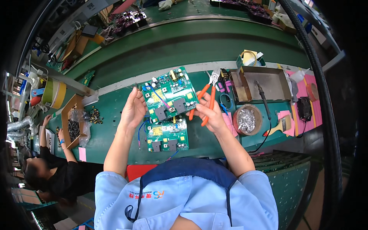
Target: The person organizes multiple green circuit boards on a workbench, then uses orange-handled pliers to trim wires and components from the boards. The person handles the boards one at a time, flipping them over and using the pliers to snip excess material.
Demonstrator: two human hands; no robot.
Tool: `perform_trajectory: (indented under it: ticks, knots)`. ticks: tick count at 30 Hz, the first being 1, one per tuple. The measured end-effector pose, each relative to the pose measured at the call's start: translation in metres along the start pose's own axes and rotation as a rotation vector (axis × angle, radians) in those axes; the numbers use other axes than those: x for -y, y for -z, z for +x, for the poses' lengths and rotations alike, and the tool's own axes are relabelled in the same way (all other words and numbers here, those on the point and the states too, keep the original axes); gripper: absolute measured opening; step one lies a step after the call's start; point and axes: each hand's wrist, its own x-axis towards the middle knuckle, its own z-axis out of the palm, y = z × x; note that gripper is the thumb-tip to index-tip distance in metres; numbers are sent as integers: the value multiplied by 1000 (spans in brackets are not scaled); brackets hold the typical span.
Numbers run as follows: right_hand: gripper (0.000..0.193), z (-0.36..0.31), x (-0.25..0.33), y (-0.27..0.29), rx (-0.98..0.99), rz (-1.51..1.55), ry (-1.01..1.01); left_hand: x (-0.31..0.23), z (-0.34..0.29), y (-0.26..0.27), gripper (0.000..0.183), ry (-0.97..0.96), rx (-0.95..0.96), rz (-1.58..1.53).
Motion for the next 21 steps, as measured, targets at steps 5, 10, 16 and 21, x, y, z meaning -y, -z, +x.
perform_trajectory:
  ticks: [5, 10, 16, 21]
  knots:
    - [37, -9, -2, -11, -2, -232, 108, 0, 2, -24, 39, -39, -44, 28]
    - [38, -13, 2, -14, -13, -203, 155, -8, 1, -18, 24, -44, 20, 150]
    - [41, -14, 1, -6, -33, 30, 64, -16, -1, -19, 26, -39, 116, 182]
    - [45, -13, -3, 5, -13, 137, 5, -13, -3, -15, 26, -66, 168, 233]
